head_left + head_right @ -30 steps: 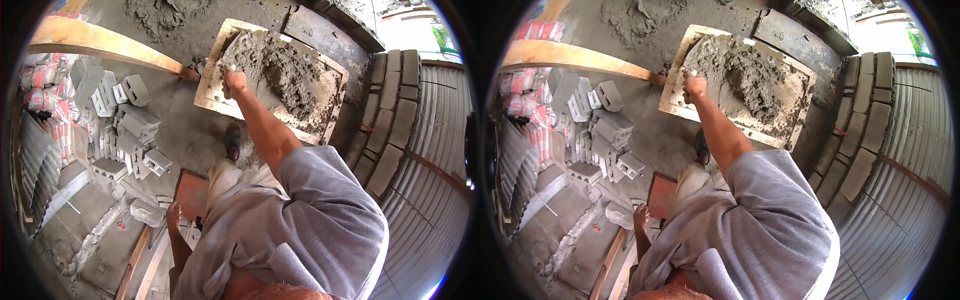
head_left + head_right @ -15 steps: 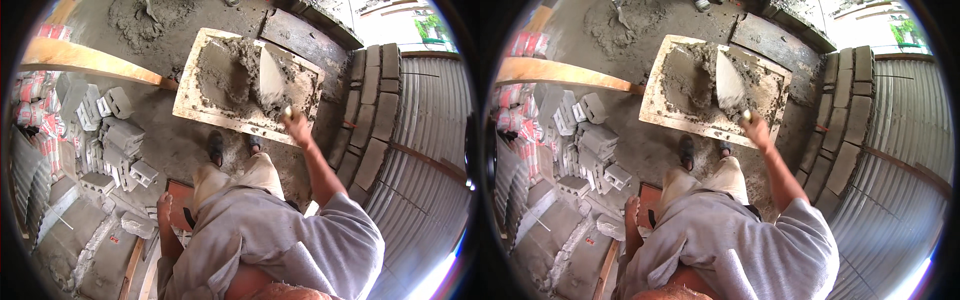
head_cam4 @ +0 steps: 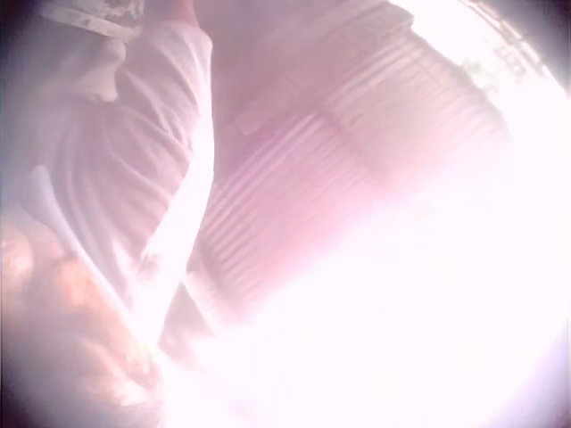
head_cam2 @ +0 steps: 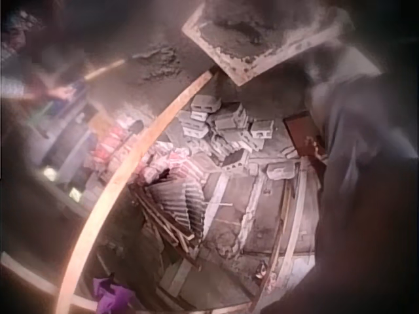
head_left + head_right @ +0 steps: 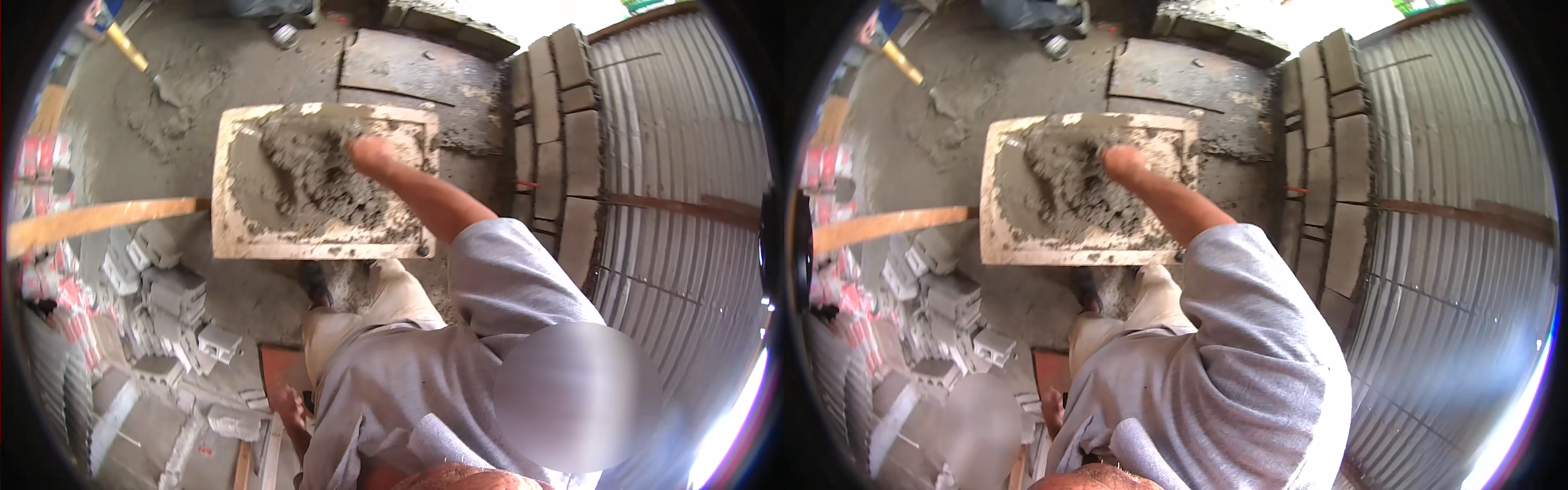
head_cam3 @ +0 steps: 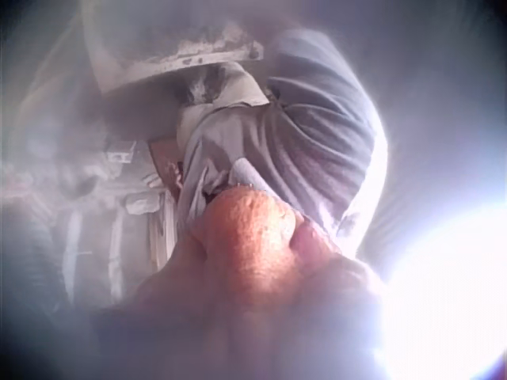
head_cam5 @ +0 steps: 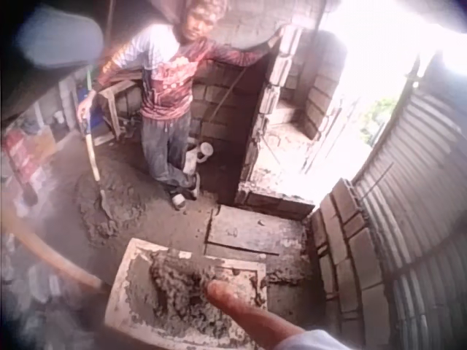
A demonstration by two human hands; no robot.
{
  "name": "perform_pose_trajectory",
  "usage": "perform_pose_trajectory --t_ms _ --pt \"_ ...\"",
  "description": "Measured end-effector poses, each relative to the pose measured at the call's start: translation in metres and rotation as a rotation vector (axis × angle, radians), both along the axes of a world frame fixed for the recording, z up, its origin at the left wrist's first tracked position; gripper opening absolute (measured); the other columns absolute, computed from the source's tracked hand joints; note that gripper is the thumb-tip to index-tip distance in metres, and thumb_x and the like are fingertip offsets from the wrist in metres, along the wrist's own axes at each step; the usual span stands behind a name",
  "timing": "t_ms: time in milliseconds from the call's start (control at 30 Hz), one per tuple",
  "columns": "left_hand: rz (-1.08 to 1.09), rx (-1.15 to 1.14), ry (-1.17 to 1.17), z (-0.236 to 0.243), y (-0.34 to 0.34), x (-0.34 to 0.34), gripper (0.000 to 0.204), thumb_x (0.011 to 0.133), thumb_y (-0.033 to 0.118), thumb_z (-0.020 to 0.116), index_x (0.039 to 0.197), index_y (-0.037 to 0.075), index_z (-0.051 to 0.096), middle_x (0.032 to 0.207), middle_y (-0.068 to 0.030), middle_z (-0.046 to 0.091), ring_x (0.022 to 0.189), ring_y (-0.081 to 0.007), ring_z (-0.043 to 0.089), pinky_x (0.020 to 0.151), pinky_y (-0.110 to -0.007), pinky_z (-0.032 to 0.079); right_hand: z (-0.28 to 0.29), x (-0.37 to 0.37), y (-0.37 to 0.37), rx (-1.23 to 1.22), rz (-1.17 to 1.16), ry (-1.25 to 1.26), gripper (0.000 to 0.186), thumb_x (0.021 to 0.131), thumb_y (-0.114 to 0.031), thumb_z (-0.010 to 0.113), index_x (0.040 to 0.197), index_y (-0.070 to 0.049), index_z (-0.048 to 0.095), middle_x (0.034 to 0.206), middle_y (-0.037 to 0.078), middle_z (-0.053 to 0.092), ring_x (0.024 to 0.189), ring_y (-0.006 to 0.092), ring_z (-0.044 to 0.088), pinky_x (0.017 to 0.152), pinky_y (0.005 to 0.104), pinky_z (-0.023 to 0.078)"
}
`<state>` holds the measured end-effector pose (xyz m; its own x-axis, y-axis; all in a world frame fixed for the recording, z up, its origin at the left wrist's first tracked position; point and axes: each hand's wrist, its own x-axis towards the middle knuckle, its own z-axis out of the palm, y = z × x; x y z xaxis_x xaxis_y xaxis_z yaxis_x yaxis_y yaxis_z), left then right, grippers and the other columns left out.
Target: The person applies mortar to the top of a cinder block wall using a trowel. They then scoop mortar from a wooden tray on the ground and mix it with water poured by another person using a bucket.
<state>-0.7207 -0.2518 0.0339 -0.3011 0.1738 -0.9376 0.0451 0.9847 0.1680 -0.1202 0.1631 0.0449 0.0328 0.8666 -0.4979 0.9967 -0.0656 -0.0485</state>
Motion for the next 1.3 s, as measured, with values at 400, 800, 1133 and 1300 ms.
perform_pose_trajectory --t_ms 400,800,1133,1300 --pt "-0.126 0.137 0.019 -0.022 0.027 0.051 0.05 0.092 0.025 0.064 0.138 0.01 0.053 0.091 0.0023 0.06 0.065 -0.0045 0.051 0.046 -0.019 0.034 0.05 0.172 -0.13 0.145 -0.405 0.229 0.034 0.087 -0.032 0.063 0.106 -0.005 0.068 0.095 0.019 0.071 0.088 0.0332 0.069 0.082 0.0423 0.056" --pt "-0.255 0.172 -0.014 -0.019 0.1 0.05 0.048 0.093 0.025 0.063 0.138 0.009 0.055 0.107 -0.0024 0.066 0.083 -0.0081 0.06 0.057 -0.022 0.042 -0.085 0.008 -0.09 -0.112 0.184 0.148 0.026 0.099 -0.028 0.051 0.093 -0.005 0.061 0.076 0.011 0.06 0.071 0.0203 0.063 0.061 0.0371 0.057" --pt "-0.199 0.08 -0.065 -0.044 0.052 0.055 0.05 0.091 0.029 0.066 0.136 0.011 0.054 0.106 0.0006 0.062 0.078 -0.0111 0.057 0.056 -0.021 0.042 -0.017 -0.005 -0.126 -0.113 -0.426 0.778 0.039 0.089 -0.037 0.064 0.087 0.002 0.061 0.068 0.016 0.061 0.064 0.0244 0.059 0.063 0.0428 0.048" --pt "-0.24 0.17 -0.01 -0.065 0.055 0.104 0.049 0.091 0.028 0.066 0.136 0.012 0.055 0.107 0.0008 0.063 0.079 -0.0116 0.056 0.058 -0.024 0.041 0.033 0.049 -0.136 -0.021 -0.421 0.761 0.043 0.086 -0.038 0.064 0.089 0.004 0.061 0.081 0.023 0.065 0.076 0.0345 0.063 0.071 0.0447 0.049"
